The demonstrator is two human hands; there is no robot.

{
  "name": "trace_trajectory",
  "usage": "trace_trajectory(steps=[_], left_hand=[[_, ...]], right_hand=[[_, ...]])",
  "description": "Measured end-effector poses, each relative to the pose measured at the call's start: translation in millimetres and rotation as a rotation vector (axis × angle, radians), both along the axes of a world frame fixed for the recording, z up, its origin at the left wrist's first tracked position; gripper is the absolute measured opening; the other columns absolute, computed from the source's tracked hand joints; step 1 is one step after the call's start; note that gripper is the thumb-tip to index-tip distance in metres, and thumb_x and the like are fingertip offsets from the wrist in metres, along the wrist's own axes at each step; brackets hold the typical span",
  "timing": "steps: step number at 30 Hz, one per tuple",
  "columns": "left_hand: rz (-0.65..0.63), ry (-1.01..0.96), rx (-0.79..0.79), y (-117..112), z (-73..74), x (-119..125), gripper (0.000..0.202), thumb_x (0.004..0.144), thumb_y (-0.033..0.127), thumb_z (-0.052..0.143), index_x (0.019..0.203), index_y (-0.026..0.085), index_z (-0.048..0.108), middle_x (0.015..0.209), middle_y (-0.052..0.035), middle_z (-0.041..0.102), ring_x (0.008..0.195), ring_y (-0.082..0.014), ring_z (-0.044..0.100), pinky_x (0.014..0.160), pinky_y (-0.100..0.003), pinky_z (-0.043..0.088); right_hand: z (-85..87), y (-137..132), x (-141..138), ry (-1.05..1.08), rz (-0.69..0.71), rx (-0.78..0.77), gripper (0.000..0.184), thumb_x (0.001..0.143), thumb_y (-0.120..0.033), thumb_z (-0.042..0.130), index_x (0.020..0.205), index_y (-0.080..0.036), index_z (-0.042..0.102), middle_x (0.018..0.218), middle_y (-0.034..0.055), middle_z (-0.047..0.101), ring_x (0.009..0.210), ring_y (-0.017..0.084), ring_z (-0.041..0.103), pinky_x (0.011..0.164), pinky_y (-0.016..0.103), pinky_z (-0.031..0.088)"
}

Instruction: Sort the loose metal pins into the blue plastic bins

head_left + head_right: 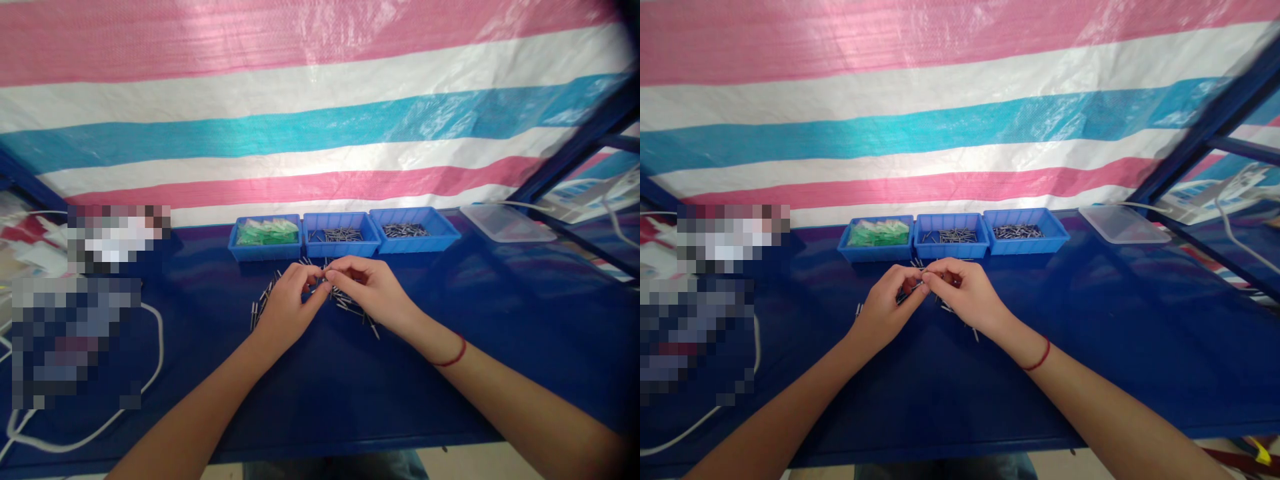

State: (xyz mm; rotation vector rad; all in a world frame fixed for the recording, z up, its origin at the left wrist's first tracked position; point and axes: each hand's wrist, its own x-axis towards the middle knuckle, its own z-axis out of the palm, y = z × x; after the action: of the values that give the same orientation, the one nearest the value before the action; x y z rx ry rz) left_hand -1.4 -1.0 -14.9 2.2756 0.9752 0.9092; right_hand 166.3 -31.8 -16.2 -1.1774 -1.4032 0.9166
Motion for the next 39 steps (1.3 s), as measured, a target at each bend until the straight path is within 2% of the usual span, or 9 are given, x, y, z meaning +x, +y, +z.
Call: trace_trajectory(steps=[6,10,18,21,24,28,31,36,39], left_hand=[[0.023,-0.013,0.017,1.4,0.5,-1.0,0.011,0.089,0.029,0.054,0.091,0.019,0.060,0.088,-0.0024,0.058,0.079,-0.0134,0.055,0.072,-0.026,0.045],[0.076,-0.025,0.044,4.6,-0.1,-2.3,0.007,0.087,0.026,0.057,0.087,0.019,0.059,0.086,-0.0014,0.058,0.075,-0.0127,0.054,0.072,-0.026,0.045],[0.072,-0.003,0.082,5.8,3.9,-3.3,0.012,0.089,0.030,0.054,0.089,0.019,0.060,0.088,-0.0020,0.059,0.075,-0.0133,0.055,0.071,-0.026,0.045],[0.093,0.022,0.074,7.2,3.3,-3.8,0.017,0.089,0.033,0.053,0.099,0.020,0.059,0.087,-0.0017,0.059,0.075,-0.0138,0.055,0.071,-0.027,0.046],[0.097,0.106,0.073,10.5,0.7,-4.7,0.028,0.088,0.035,0.055,0.112,0.021,0.056,0.088,-0.0020,0.061,0.077,-0.0157,0.057,0.073,-0.029,0.046],[0.075,0.331,0.138,14.0,-4.1,-6.6,0.019,0.087,0.033,0.055,0.099,0.022,0.064,0.096,-0.0044,0.064,0.092,-0.0214,0.058,0.078,-0.033,0.043],[0.095,0.478,0.186,14.4,-6.2,-8.3,0.019,0.088,0.035,0.055,0.098,0.024,0.066,0.099,-0.0050,0.065,0.094,-0.0233,0.057,0.075,-0.034,0.039],[0.076,0.575,0.254,12.5,-4.3,-8.0,0.018,0.091,0.033,0.052,0.091,0.024,0.068,0.097,-0.0047,0.065,0.091,-0.0227,0.056,0.073,-0.035,0.034],[0.082,0.589,0.281,11.7,-2.1,-6.2,0.020,0.093,0.030,0.048,0.090,0.022,0.066,0.096,-0.0055,0.064,0.088,-0.0222,0.055,0.073,-0.035,0.034]], right_hand=[[5.8,-1.5,0.3,-0.047,-0.022,0.035,0.016,0.081,-0.035,0.062,0.084,-0.020,0.068,0.086,0.0050,0.069,0.073,0.017,0.061,0.066,0.031,0.048],[5.6,1.2,6.4,-0.219,-0.034,0.133,0.013,0.082,-0.031,0.060,0.085,-0.021,0.069,0.086,0.0056,0.066,0.067,0.015,0.057,0.060,0.029,0.046],[10.0,2.9,15.4,-0.540,0.140,0.309,0.020,0.087,-0.028,0.053,0.079,-0.019,0.069,0.077,0.0056,0.061,0.066,0.014,0.054,0.061,0.028,0.043],[10.4,4.2,15.4,-0.421,0.125,0.244,0.024,0.087,-0.035,0.054,0.077,-0.019,0.068,0.075,0.0049,0.061,0.067,0.015,0.054,0.060,0.028,0.043],[9.1,10.9,22.8,-0.129,-0.095,0.135,0.027,0.085,-0.043,0.055,0.081,-0.020,0.069,0.071,0.0020,0.059,0.061,0.013,0.051,0.054,0.026,0.040],[9.4,23.9,48.4,0.335,-0.390,0.041,0.029,0.080,-0.048,0.060,0.085,-0.020,0.067,0.063,-0.0038,0.046,0.045,0.006,0.035,0.040,0.022,0.027],[10.6,30.4,65.4,0.481,-0.499,-0.001,0.033,0.075,-0.050,0.065,0.082,-0.018,0.065,0.063,-0.0041,0.045,0.042,0.004,0.032,0.036,0.020,0.023],[10.1,29.2,60.9,0.490,-0.430,-0.132,0.033,0.077,-0.049,0.060,0.083,-0.017,0.065,0.064,-0.0034,0.048,0.042,0.004,0.034,0.036,0.019,0.023],[9.2,24.8,48.0,0.280,-0.296,-0.141,0.029,0.078,-0.045,0.060,0.080,-0.017,0.066,0.062,-0.0027,0.049,0.045,0.005,0.035,0.038,0.020,0.023]])
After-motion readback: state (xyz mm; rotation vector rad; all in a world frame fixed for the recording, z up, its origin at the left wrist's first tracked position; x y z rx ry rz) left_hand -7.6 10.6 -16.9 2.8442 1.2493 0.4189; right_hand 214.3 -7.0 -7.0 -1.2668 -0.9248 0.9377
